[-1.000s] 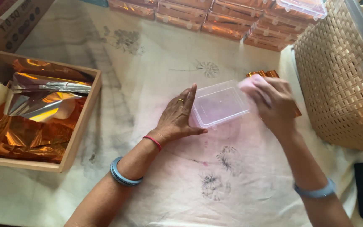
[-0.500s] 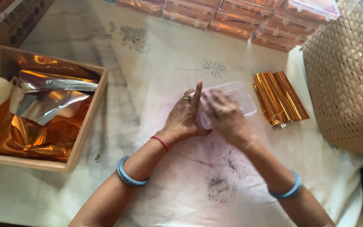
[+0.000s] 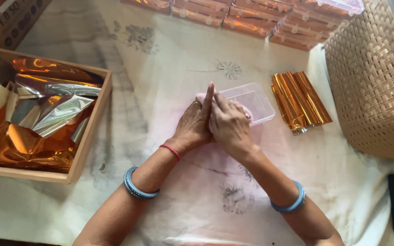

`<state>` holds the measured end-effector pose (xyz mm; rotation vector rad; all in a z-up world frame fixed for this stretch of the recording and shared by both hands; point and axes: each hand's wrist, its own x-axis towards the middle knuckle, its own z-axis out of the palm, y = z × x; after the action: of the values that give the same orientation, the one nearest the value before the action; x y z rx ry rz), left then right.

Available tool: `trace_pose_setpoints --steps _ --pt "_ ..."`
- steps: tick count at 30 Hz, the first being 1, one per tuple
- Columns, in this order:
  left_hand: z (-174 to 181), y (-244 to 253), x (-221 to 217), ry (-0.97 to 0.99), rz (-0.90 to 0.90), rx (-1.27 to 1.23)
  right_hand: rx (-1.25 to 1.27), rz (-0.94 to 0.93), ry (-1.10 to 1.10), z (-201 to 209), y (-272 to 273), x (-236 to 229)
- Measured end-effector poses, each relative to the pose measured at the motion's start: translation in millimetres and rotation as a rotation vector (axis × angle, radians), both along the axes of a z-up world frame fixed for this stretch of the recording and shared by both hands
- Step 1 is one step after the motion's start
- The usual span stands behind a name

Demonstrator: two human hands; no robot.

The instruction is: Wipe a clear plastic container and pack several foil-wrapped items into it.

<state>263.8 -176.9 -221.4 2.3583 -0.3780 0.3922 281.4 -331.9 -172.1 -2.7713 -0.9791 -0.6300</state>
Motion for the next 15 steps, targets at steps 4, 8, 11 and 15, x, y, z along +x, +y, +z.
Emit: trace_pose_setpoints --steps 4,8,11,15 --pt "25 0 -11 -0.001 -0.005 -0.037 0.211 0.228 0.034 27 -16 -32" --pt "30 1 -8 0.056 -0.008 -0.022 0.142 0.265 0.0 20 -64 -5" --pt "28 1 -6 0.067 -0.013 0.01 -0.01 0.103 0.019 6 -90 40" --pt "27 0 -5 0.051 -0.001 0.033 0.068 -0.07 0.029 5 -72 80"
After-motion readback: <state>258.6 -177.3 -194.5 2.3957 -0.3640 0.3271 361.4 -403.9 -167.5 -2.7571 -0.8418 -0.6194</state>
